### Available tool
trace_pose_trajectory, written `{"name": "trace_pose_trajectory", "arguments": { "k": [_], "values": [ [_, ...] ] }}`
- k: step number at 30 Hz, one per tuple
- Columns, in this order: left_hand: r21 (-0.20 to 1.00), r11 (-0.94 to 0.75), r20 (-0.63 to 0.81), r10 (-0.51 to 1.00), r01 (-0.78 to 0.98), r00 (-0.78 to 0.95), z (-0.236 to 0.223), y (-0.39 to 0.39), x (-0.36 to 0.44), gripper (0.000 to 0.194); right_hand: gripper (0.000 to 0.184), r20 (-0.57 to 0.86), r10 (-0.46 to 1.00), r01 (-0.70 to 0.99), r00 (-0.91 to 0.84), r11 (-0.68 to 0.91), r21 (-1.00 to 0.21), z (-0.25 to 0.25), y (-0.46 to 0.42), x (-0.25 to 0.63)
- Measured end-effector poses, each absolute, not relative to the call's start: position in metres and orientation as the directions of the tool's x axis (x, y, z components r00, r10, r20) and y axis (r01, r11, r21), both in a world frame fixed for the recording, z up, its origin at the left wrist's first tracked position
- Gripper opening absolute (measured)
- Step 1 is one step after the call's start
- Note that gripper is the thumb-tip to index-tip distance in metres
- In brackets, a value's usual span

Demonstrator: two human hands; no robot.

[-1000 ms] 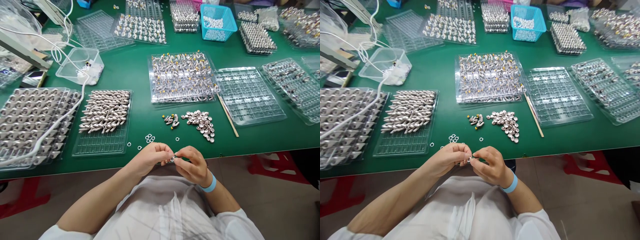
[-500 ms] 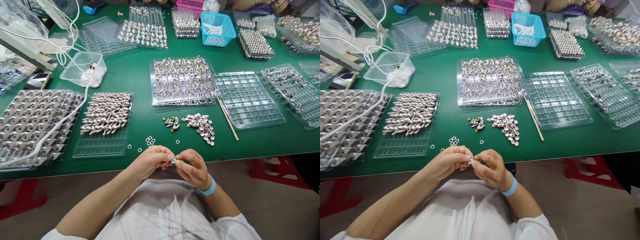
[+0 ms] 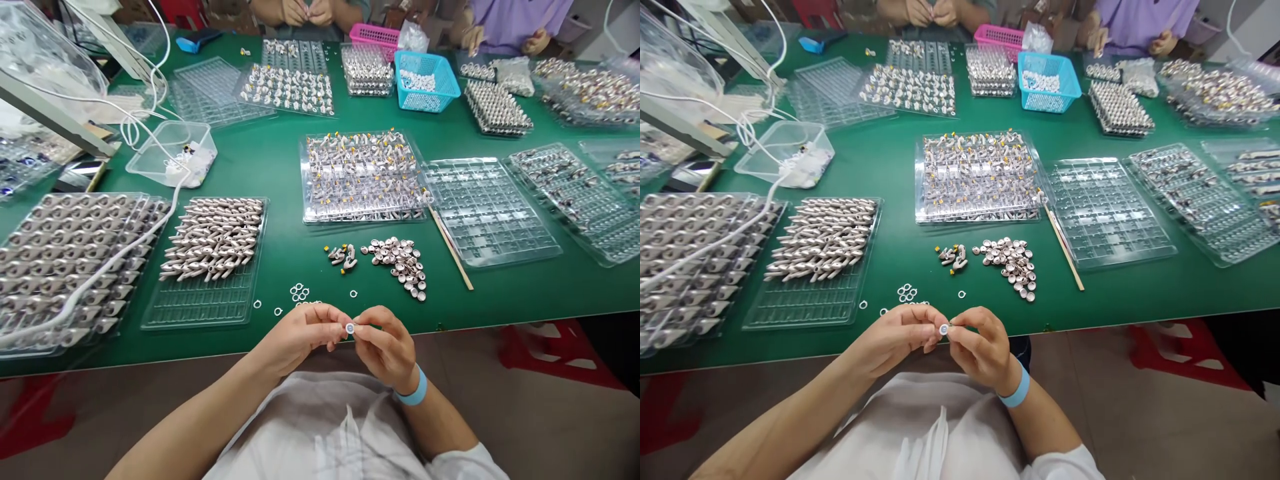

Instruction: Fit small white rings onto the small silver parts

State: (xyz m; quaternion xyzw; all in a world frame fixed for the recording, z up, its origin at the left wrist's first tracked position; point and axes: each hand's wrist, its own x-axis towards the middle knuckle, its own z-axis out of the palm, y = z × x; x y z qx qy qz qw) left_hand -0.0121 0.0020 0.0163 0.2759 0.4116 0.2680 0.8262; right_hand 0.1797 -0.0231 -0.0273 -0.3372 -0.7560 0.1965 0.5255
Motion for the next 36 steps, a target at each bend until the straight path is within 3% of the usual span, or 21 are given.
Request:
{"name": "trace_pose_trajectory", "arguments": {
  "k": [4, 16, 36],
  "values": [
    [0.751, 0.608, -0.444, 0.753, -0.257, 0.485, 0.017, -0.003, -0.007, 0.026, 0.041, 0.645, 0.75, 0.252, -0.144, 0.658, -0.709, -0.026, -0.025, 0.176],
    [0.889, 0.419, -0.348, 0.881, -0.187, 0.322, 0.012, -0.012, 0.003, 0.02, 0.04, 0.655, 0.747, 0.265, -0.115, 0.659, -0.704, -0.028, -0.024, 0.171],
    [0.891, 0.417, -0.366, 0.893, -0.176, 0.262, 0.01, -0.011, 0.005, 0.023, 0.039, 0.624, 0.774, 0.255, -0.107, 0.628, -0.735, -0.026, -0.021, 0.167]
  ]
}}
